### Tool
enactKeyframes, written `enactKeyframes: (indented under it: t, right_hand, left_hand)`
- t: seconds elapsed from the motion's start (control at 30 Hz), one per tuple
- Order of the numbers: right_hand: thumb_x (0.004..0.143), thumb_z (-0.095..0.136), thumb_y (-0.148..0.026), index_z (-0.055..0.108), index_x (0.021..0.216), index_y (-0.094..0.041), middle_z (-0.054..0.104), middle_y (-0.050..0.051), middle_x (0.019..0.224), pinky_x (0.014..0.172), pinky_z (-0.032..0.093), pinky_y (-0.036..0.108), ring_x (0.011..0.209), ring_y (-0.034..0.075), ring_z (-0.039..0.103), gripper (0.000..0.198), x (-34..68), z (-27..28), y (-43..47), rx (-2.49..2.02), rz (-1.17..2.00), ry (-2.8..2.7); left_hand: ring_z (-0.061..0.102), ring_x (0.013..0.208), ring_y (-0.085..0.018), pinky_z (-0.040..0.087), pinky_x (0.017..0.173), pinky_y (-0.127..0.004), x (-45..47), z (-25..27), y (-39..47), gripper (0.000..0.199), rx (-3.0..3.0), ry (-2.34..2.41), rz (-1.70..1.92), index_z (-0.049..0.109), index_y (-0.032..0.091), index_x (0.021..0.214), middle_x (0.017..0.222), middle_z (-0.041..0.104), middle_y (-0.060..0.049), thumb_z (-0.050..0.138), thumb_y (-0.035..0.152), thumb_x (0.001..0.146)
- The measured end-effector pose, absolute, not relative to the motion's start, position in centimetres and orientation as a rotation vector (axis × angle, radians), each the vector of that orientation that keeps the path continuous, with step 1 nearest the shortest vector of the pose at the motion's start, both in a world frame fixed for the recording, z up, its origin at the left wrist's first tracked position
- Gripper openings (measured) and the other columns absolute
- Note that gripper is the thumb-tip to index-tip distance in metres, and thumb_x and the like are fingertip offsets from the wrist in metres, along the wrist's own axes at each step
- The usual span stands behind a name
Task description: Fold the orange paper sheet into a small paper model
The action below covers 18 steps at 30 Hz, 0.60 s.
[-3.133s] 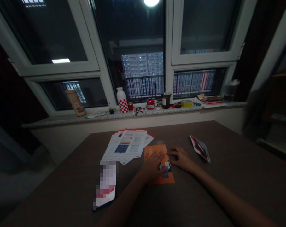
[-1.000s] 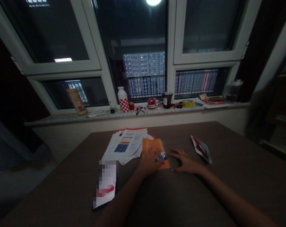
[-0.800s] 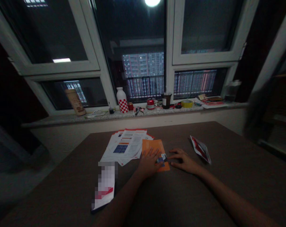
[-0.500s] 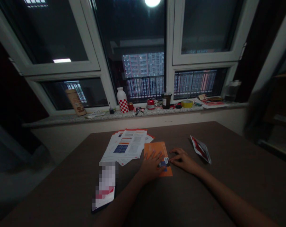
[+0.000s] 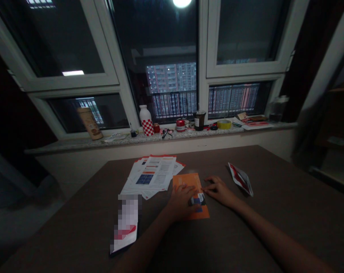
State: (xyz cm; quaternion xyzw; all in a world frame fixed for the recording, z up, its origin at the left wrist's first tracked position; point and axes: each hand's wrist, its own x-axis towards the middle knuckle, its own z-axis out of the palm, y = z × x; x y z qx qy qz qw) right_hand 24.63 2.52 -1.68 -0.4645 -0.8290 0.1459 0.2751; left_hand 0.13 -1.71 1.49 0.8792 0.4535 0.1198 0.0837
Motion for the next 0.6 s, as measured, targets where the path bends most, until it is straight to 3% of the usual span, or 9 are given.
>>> enactKeyframes:
  t: [0.17,0.33,0.43,0.6]
  right_hand:
    - [0.086,0.062,-0.04,0.077,0.096,-0.033,0.054,0.005,0.131,0.109,0.031,0.047,0.128,0.028,0.04,0.019,24.9,-2.1,2.6,-1.146,0.415,-2.249]
    - [0.086,0.062,-0.039,0.077,0.096,-0.032,0.055,0.006,0.129,0.108,0.033,0.045,0.125,0.027,0.043,0.019,24.8,-1.9,2.6,-1.165,0.415,-2.237]
    - [0.087,0.061,-0.039,0.077,0.098,-0.033,0.057,0.007,0.128,0.106,0.036,0.044,0.121,0.027,0.047,0.02,24.6,-1.7,2.7,-1.235,0.391,-2.203]
    - [0.088,0.059,-0.043,0.077,0.096,-0.03,0.058,0.008,0.126,0.104,0.038,0.043,0.119,0.027,0.049,0.023,24.3,-1.8,3.2,-1.307,0.332,-2.163]
  left_hand:
    - [0.049,0.119,-0.024,0.03,0.109,-0.046,0.6,1.5,-1.1,0.037,2.655,1.304,0.457,0.061,0.028,0.121,0.128,0.061,-0.003,0.049,0.047,0.093]
    - [0.026,0.141,-0.033,0.013,0.115,-0.06,0.9,0.0,-0.7,0.058,2.656,1.503,0.422,0.039,0.025,0.145,0.152,0.039,-0.006,0.039,0.054,0.094]
    - [0.016,0.145,-0.034,0.013,0.115,-0.061,0.9,-0.4,-0.8,0.061,2.661,1.497,0.314,0.031,0.027,0.149,0.156,0.031,-0.002,0.034,0.056,0.095]
    - [0.014,0.146,-0.033,0.013,0.114,-0.063,0.9,-0.3,-1.4,0.061,2.675,1.491,0.28,0.027,0.029,0.151,0.157,0.028,-0.001,0.031,0.056,0.096]
